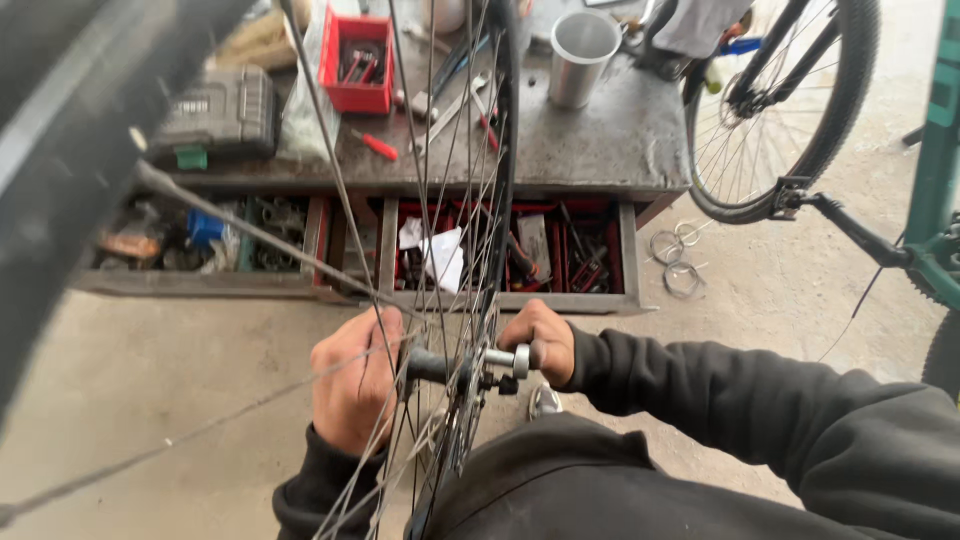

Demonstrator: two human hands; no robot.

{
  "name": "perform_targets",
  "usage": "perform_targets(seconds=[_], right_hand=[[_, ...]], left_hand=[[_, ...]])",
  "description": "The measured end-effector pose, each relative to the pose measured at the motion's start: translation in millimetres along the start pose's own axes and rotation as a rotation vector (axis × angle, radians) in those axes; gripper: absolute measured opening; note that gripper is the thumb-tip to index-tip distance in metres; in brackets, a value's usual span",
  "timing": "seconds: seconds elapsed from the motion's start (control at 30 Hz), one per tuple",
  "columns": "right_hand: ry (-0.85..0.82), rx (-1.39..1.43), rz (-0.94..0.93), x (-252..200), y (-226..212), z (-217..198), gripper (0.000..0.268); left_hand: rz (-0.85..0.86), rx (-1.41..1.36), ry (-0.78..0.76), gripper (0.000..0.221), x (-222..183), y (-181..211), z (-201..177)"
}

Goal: The person uses a socket wrench and a screwdriver to loosen and tighten components on the hub of a bicycle wheel while holding the wheel by hand.

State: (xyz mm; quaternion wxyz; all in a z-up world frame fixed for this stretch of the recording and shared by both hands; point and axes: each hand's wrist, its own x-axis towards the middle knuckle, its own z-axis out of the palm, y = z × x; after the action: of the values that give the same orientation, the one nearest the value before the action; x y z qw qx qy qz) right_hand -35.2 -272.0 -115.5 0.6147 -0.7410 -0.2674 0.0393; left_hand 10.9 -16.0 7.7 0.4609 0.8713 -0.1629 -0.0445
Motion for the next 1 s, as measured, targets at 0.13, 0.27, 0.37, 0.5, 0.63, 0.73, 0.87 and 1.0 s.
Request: perform_targets(seconds=[0.13,0.27,0.37,0.5,0.63,0.73,0.87,1.0], right_hand=[[0.054,-0.107,-0.237,8.8,-18.5,-23.3,0.086],[0.037,-0.497,-0.431,23.9,-66.7,-66.4,0.078],[-0.068,-0.591,-0.468,29.5,-61.5,-70.1,0.074],[-0.088,-0.656,-0.501,37.8,-64.1,-73.8,0.074],[-0.135,-0.634,-0.526,40.0,-75.5,-82.4,0.073],[-0.139,-0.656,-0.522,47.7,-79.9,-85.2,0.072],[-0.239,-0.798,-0.484,50.7,-77.0,-91.3,0.072],[-0.173,-0.890,-0.573,53.1,-104.0,-84.3,0.070]], left_hand=[[0.033,0.036,-0.013,0.042,-4.8,-5.3,1.7],[0.065,-0.014,-0.019,0.041,-1.1,5.5,-1.6],[0.042,0.037,-0.007,0.044,-4.1,-4.9,1.4],[0.053,0.055,0.004,0.048,-5.5,-5.5,4.1],[0.045,0.038,-0.011,0.047,-3.7,-6.4,3.2],[0.048,0.019,-0.034,0.046,2.3,-2.0,-0.2],[-0.017,0.026,-0.030,0.046,2.2,-1.6,0.2],[0.016,0.026,-0.024,0.044,0.3,-3.2,1.9]])
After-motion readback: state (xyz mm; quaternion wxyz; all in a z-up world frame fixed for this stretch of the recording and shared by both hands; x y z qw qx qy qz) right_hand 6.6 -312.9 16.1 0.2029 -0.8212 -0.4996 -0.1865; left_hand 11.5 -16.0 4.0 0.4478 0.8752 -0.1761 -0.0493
